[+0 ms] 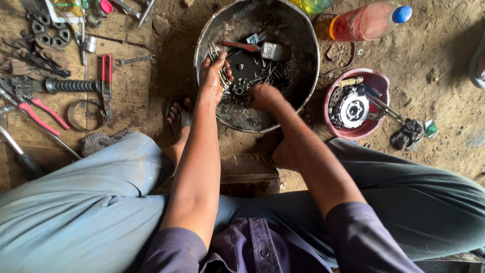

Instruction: The person sits on the ground and cleans small mechanical parts, including springs and bolts, by scrubbing them with a brush in a metal bowl filled with liquid. They repeatedly pick up handfuls of parts, scrub them, and pour a red liquid from a plastic bottle over the parts in the bowl.

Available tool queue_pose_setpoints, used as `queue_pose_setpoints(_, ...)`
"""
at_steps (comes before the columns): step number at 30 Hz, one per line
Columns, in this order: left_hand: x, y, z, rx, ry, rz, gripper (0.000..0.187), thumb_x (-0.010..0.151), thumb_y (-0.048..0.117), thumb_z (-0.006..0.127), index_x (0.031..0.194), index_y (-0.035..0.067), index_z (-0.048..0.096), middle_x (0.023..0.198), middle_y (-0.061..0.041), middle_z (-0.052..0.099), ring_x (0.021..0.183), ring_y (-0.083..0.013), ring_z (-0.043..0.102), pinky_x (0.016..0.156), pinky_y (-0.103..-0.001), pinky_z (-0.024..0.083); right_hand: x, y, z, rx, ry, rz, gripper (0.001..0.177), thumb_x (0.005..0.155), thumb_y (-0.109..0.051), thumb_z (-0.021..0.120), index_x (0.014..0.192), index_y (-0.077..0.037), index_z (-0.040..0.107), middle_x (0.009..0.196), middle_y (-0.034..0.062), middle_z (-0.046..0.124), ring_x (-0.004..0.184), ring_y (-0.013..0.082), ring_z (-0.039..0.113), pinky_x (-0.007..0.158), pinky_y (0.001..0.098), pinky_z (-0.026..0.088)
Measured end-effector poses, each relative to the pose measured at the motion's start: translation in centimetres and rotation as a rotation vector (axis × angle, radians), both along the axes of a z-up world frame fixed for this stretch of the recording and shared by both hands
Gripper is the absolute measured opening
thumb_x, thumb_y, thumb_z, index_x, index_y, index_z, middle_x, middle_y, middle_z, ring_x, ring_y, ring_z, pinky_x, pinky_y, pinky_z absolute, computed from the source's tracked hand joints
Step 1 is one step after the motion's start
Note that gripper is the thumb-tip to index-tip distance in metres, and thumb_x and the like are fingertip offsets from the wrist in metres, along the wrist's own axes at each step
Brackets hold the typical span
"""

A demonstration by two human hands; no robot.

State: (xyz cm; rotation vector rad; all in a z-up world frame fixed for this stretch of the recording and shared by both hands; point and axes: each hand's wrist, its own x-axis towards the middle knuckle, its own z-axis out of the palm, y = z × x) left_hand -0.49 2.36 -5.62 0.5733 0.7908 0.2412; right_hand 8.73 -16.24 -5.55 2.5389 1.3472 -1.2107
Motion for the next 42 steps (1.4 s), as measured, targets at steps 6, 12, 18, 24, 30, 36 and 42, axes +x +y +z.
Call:
queue_pose_setpoints(6,-0.1,-0.6,0.5,-0.015,-0.01,-0.026,0.016,0.096,0.02,0.074,0.103,0.009,0.064,0.076,-0.004,0.063,0.061,-0.0169,0.061,0.051,-0.035,0.052,-3.3,-0.4,-0.2,-0.214,-0.156,0.075,0.016,0.094,-0.013,0.063,0.098,-0.01,0.078,0.086,0.0053,0.076,0.078,0.0182,0.077,0.067,0.0354,0.062)
queue_pose_setpoints(12,-0.6,-0.6,0.7,-0.014,0.038,-0.161,0.022,0.092,0.027,0.071,0.105,0.01,0.065,0.079,-0.007,0.068,0.063,-0.0189,0.067,0.054,-0.037,0.057,-0.7,0.0,3.4,0.112,0.083,-0.157,0.022,0.085,-0.022,0.075,0.106,-0.02,0.077,0.098,0.0074,0.077,0.086,0.0261,0.073,0.077,0.0413,0.059)
queue_pose_setpoints(18,-0.7,-1.2,3.2,-0.071,0.208,-0.491,0.057,0.095,0.063,0.057,0.103,0.007,0.063,0.079,-0.011,0.068,0.06,-0.0218,0.069,0.052,-0.037,0.057,4.0,3.0,9.5,0.13,0.191,-0.004,0.024,0.087,-0.03,0.08,0.111,-0.023,0.08,0.104,0.0028,0.079,0.093,0.0228,0.074,0.085,0.0402,0.059)
queue_pose_setpoints(24,-1.9,-2.4,2.9,-0.214,-0.048,-0.336,0.052,0.084,0.04,0.08,0.117,0.002,0.068,0.093,-0.011,0.072,0.064,-0.0216,0.067,0.055,-0.038,0.058,4.1,5.1,9.6,0.361,0.282,-0.101,0.027,0.084,-0.02,0.078,0.111,-0.019,0.079,0.104,0.0047,0.08,0.092,0.0231,0.077,0.083,0.0363,0.059)
queue_pose_setpoints(30,-0.6,-1.0,1.4,0.019,0.053,-0.263,0.043,0.09,0.031,0.082,0.12,0.003,0.069,0.085,-0.002,0.065,0.064,-0.0141,0.06,0.055,-0.033,0.054,5.8,-0.5,3.0,0.254,-0.098,-0.685,0.032,0.088,-0.031,0.079,0.109,-0.007,0.077,0.104,0.0179,0.078,0.101,0.0333,0.076,0.088,0.0405,0.061)
queue_pose_setpoints(36,-0.7,-1.8,1.4,-0.04,-0.045,-0.201,0.026,0.099,0.031,0.066,0.111,0.007,0.067,0.082,-0.007,0.069,0.069,-0.0199,0.071,0.062,-0.038,0.062,2.7,-0.3,1.0,0.105,-0.207,-0.974,0.04,0.082,-0.034,0.082,0.115,-0.012,0.073,0.111,0.0181,0.074,0.104,0.0404,0.07,0.087,0.0491,0.056)
queue_pose_setpoints(42,-1.0,-1.8,1.8,-0.004,0.031,-0.183,0.032,0.099,0.04,0.061,0.102,0.009,0.065,0.083,-0.008,0.071,0.074,-0.0213,0.075,0.065,-0.038,0.064,5.0,-0.3,1.5,0.374,-0.14,-1.059,0.037,0.078,-0.025,0.085,0.102,-0.001,0.073,0.102,0.0183,0.077,0.096,0.0305,0.076,0.083,0.0385,0.06)
